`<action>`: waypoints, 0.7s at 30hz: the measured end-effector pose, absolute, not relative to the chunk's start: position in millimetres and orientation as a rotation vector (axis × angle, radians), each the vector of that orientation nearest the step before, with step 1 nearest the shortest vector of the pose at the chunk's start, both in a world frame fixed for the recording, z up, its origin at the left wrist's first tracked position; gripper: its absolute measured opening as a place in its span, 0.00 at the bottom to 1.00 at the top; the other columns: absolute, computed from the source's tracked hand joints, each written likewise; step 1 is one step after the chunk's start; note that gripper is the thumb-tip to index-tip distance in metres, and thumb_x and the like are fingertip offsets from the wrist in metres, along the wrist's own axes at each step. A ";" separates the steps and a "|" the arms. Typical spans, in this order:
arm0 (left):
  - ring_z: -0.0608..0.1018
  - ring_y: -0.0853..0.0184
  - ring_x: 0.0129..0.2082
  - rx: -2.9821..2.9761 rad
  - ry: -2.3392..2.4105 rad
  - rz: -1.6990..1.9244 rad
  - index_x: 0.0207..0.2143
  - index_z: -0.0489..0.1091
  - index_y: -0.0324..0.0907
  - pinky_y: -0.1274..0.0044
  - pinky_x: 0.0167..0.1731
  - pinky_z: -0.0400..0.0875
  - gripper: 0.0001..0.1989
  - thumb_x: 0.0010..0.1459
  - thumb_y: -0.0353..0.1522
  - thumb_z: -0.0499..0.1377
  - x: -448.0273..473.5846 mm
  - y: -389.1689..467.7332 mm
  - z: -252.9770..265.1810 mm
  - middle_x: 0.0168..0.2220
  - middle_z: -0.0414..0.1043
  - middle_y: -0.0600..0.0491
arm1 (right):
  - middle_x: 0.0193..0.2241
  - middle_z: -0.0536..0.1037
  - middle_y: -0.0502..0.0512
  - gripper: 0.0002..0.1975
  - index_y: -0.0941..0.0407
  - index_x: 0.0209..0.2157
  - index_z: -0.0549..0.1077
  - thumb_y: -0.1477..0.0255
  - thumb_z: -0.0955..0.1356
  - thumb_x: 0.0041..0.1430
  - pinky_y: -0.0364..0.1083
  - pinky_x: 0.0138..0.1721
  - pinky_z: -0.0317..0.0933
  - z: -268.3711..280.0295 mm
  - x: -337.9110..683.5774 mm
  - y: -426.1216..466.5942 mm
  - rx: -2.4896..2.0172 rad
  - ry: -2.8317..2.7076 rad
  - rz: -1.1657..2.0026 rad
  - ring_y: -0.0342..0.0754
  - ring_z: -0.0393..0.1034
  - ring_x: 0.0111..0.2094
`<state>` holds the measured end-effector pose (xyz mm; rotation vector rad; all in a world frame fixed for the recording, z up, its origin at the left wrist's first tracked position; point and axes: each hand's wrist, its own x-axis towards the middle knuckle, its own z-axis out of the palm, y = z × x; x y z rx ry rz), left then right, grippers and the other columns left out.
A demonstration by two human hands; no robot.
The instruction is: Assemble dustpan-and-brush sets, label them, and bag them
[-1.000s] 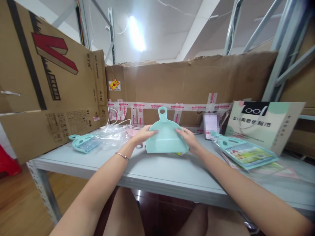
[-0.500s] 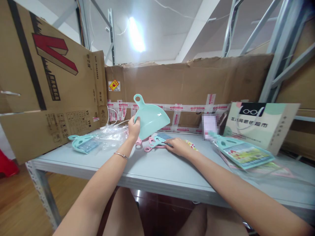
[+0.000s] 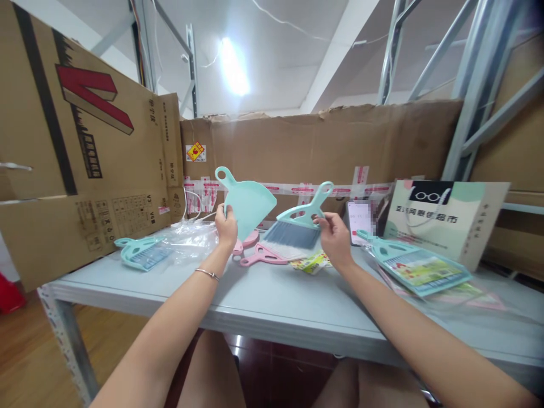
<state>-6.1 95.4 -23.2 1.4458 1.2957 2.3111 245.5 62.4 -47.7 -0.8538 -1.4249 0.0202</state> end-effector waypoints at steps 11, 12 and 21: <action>0.69 0.69 0.31 1.962 0.925 1.476 0.29 0.66 0.40 0.78 0.35 0.63 0.10 0.52 0.38 0.54 27.4 84.6 -37.9 0.28 0.67 0.56 | 0.27 0.73 0.53 0.13 0.54 0.33 0.67 0.60 0.59 0.58 0.45 0.33 0.57 -48.5 232.7 50.2 -0.937 -1.618 -0.029 0.47 0.65 0.28; 0.69 0.69 0.32 1.984 0.919 1.441 0.28 0.66 0.40 0.78 0.36 0.63 0.12 0.53 0.40 0.54 29.5 83.3 -39.2 0.28 0.67 0.56 | 0.28 0.73 0.53 0.12 0.54 0.33 0.67 0.60 0.60 0.58 0.45 0.34 0.58 -48.5 231.2 49.8 -0.931 -1.629 -0.059 0.48 0.66 0.29; 0.70 0.61 0.48 2.041 0.866 1.213 0.46 0.66 0.40 0.72 0.48 0.63 0.22 0.52 0.42 0.58 40.2 65.5 -42.8 0.47 0.70 0.48 | 0.25 0.67 0.53 0.10 0.53 0.25 0.60 0.65 0.60 0.58 0.48 0.36 0.57 -52.4 225.6 55.7 -0.900 -1.598 -0.255 0.49 0.61 0.30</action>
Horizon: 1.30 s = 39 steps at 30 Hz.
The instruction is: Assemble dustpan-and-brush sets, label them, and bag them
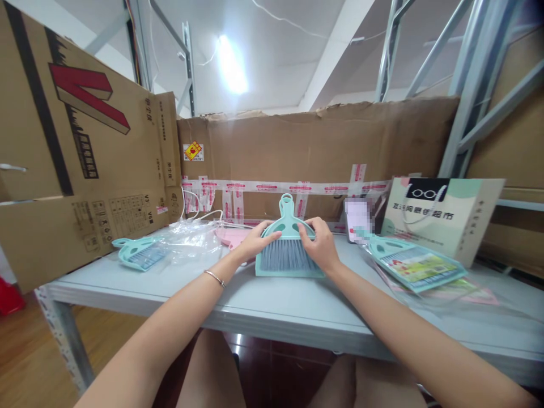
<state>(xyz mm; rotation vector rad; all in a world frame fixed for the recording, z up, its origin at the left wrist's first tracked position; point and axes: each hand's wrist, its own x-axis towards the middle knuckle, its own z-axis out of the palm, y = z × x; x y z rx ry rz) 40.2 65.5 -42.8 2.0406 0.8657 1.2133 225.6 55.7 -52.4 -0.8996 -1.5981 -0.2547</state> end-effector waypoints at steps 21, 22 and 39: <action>0.69 0.62 0.51 2.102 0.743 1.254 0.48 0.67 0.40 0.71 0.53 0.60 0.19 0.57 0.40 0.54 44.1 71.7 -46.1 0.51 0.69 0.49 | 0.42 0.76 0.55 0.18 0.55 0.40 0.73 0.58 0.62 0.55 0.51 0.49 0.57 -51.0 236.3 65.9 -1.030 -1.675 0.370 0.52 0.68 0.46; 0.69 0.62 0.51 2.110 0.740 1.250 0.48 0.67 0.40 0.71 0.53 0.60 0.19 0.57 0.40 0.54 43.9 71.3 -45.5 0.51 0.69 0.48 | 0.43 0.77 0.55 0.18 0.55 0.40 0.73 0.58 0.63 0.55 0.51 0.50 0.57 -49.4 236.5 65.7 -1.018 -1.662 0.405 0.52 0.68 0.46; 0.73 0.63 0.40 2.495 1.131 0.968 0.42 0.67 0.43 0.75 0.40 0.64 0.18 0.59 0.44 0.47 48.3 65.3 -32.7 0.41 0.73 0.51 | 0.36 0.80 0.55 0.20 0.57 0.34 0.79 0.56 0.67 0.46 0.50 0.45 0.62 -40.7 238.4 65.7 -1.060 -1.691 0.597 0.55 0.71 0.43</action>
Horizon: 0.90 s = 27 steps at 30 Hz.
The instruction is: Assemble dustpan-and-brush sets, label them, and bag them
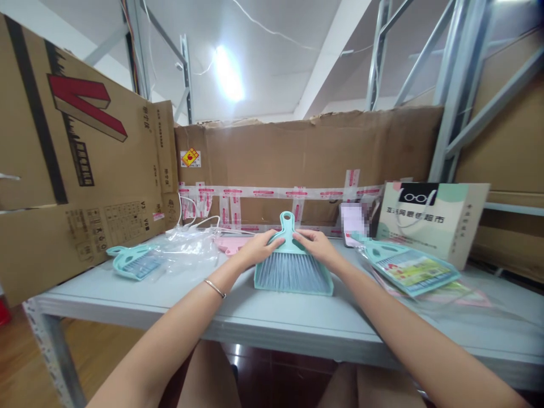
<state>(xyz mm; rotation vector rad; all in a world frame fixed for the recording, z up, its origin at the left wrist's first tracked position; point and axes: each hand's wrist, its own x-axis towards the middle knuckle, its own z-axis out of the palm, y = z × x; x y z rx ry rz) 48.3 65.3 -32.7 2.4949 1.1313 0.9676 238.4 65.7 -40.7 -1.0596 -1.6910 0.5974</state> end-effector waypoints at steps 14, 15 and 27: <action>0.51 0.75 0.18 2.024 1.204 1.021 0.14 0.53 0.41 0.78 0.21 0.45 0.21 0.52 0.44 0.50 68.6 76.2 -35.1 0.15 0.46 0.60 | 0.24 0.77 0.54 0.24 0.59 0.27 0.80 0.51 0.68 0.41 0.44 0.31 0.57 -51.4 237.7 71.1 -1.100 -1.768 0.638 0.46 0.65 0.28; 0.51 0.75 0.18 1.993 1.198 1.030 0.14 0.53 0.41 0.78 0.21 0.44 0.21 0.51 0.44 0.51 68.0 74.7 -35.4 0.15 0.46 0.60 | 0.23 0.76 0.53 0.24 0.59 0.26 0.79 0.51 0.67 0.42 0.44 0.30 0.56 -52.2 237.1 71.1 -1.105 -1.778 0.630 0.45 0.64 0.27; 0.58 0.75 0.20 1.781 1.206 1.075 0.19 0.70 0.35 0.79 0.25 0.52 0.14 0.49 0.36 0.56 68.3 67.7 -32.9 0.16 0.57 0.59 | 0.17 0.69 0.49 0.24 0.60 0.21 0.76 0.52 0.65 0.45 0.43 0.25 0.51 -54.0 235.0 69.5 -1.123 -1.852 0.580 0.42 0.58 0.22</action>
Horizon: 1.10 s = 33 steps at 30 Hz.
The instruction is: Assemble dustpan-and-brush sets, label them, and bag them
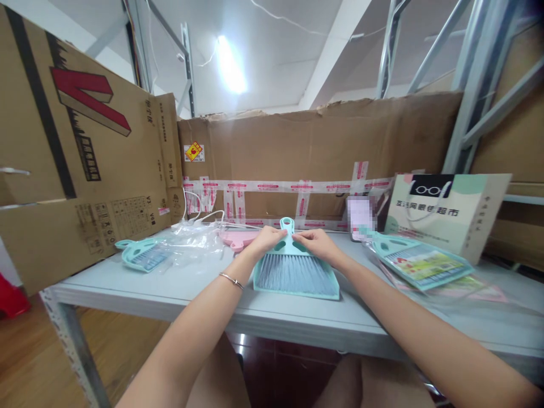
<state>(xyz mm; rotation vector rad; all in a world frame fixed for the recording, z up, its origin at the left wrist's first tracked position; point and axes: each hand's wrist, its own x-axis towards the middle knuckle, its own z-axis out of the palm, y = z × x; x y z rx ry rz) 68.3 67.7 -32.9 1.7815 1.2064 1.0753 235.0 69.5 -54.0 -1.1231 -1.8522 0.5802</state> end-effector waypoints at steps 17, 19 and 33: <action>0.64 0.71 0.26 1.891 1.087 1.017 0.25 0.71 0.36 0.79 0.29 0.56 0.21 0.44 0.47 0.59 51.6 73.7 -30.8 0.23 0.65 0.56 | 0.39 0.78 0.57 0.24 0.58 0.37 0.78 0.55 0.68 0.44 0.50 0.47 0.59 -53.5 236.2 70.7 -1.080 -1.665 0.688 0.54 0.70 0.43; 0.66 0.70 0.29 1.935 1.031 1.002 0.29 0.72 0.36 0.79 0.31 0.58 0.21 0.45 0.46 0.58 50.8 72.7 -29.8 0.26 0.68 0.55 | 0.39 0.78 0.57 0.24 0.58 0.37 0.78 0.54 0.68 0.45 0.50 0.46 0.60 -52.7 238.0 74.2 -1.066 -1.601 0.631 0.54 0.69 0.44; 0.75 0.65 0.36 2.040 1.125 1.608 0.33 0.73 0.36 0.77 0.37 0.65 0.14 0.52 0.38 0.55 42.1 90.2 -37.3 0.34 0.76 0.49 | 0.48 0.69 0.67 0.29 0.59 0.44 0.72 0.56 0.70 0.43 0.48 0.46 0.58 -67.7 313.6 95.4 -1.920 -1.988 0.165 0.58 0.65 0.49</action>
